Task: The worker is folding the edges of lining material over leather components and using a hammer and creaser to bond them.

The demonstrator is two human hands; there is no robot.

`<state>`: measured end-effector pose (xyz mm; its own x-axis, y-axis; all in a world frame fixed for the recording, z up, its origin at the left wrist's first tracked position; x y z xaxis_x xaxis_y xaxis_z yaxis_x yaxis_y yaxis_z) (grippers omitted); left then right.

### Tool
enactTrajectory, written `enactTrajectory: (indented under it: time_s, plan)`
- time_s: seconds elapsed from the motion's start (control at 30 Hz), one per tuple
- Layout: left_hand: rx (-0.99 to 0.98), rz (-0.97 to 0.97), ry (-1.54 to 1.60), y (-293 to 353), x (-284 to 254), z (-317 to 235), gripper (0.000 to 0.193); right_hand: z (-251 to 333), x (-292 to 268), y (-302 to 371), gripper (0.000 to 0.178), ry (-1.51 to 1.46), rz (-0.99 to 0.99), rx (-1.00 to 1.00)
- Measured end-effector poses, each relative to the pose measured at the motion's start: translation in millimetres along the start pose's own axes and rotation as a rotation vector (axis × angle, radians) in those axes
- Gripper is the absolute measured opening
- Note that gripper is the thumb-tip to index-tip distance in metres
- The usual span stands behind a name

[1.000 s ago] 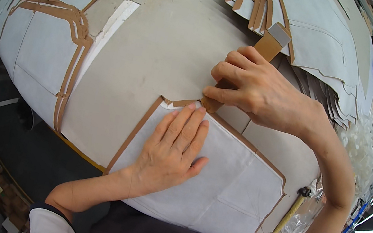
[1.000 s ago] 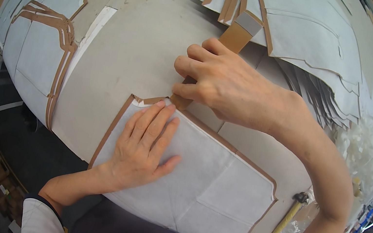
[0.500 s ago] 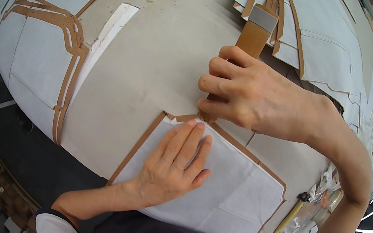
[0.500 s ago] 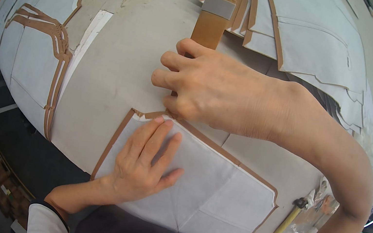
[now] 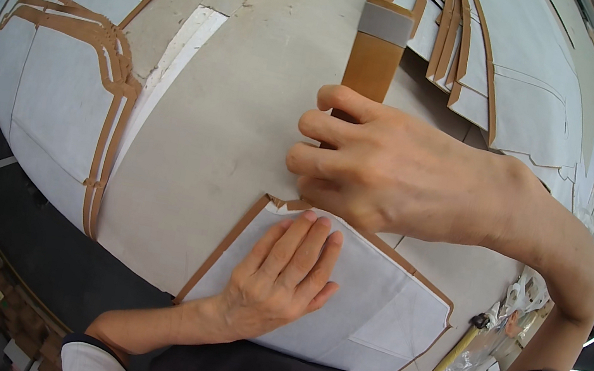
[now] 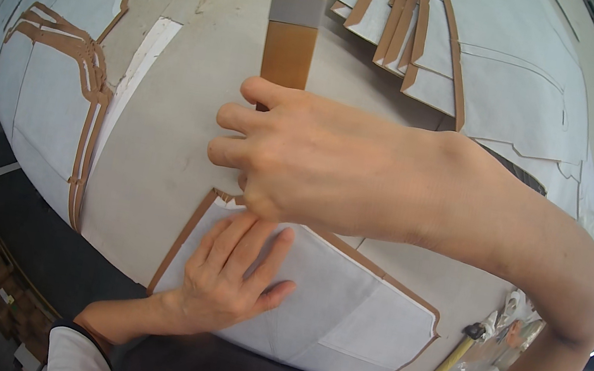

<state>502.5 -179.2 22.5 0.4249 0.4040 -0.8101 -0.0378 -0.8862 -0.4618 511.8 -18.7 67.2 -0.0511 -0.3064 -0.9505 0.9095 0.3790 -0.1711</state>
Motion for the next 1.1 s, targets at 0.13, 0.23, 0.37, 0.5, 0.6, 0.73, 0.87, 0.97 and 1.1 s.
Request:
enactTrajectory:
  time_s: [0.13, 0.23, 0.37, 0.5, 0.6, 0.73, 0.87, 0.97, 1.1]
  plan:
    - [0.001, -0.018, -0.008, 0, -1, 0, 0.049, 1, 4, -10, 0.006, -0.041, 0.077, -0.038]
    - [0.002, -0.040, -0.015, 1, -1, -3, 0.045, 3, 4, -19, 0.010, -0.061, 0.103, -0.055]
    - [0.023, -0.046, -0.031, 6, -2, -3, 0.041, 4, 3, -15, 0.015, 0.023, 0.011, -0.015]
    - [0.052, -0.059, -0.042, 3, -16, 10, 0.035, 9, -31, 35, 0.027, 0.157, -0.355, 0.332]
    - [-0.010, -0.011, -0.042, 0, -21, 23, 0.038, 40, -37, 104, 0.042, 0.126, -0.521, 0.703]
    - [0.053, 0.056, -0.033, 2, -12, 22, 0.040, 83, -7, 192, 0.046, 0.258, -0.500, 0.970]
    - [0.100, 0.076, -0.008, -9, -6, 14, 0.041, 123, 0, 245, 0.045, 0.479, -0.580, 1.106]
    - [0.121, 0.078, 0.022, -8, -4, 13, 0.044, 180, -5, 267, 0.048, 0.725, -0.643, 1.262]
    - [0.128, 0.066, 0.021, -1, -2, 18, 0.051, 294, 34, 330, 0.047, 0.760, -0.724, 1.754]
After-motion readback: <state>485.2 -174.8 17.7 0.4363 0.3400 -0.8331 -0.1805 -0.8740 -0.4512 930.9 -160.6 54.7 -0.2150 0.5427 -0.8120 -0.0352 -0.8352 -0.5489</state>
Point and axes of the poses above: each hand's wrist, its own y-axis away from the middle knuckle, its own x-axis out of the palm, z = x × y, the point moved 6 cm from there along -y, towards the middle knuckle, and after that the axes turned 12 degrees about -z, right-handed, at the moved point
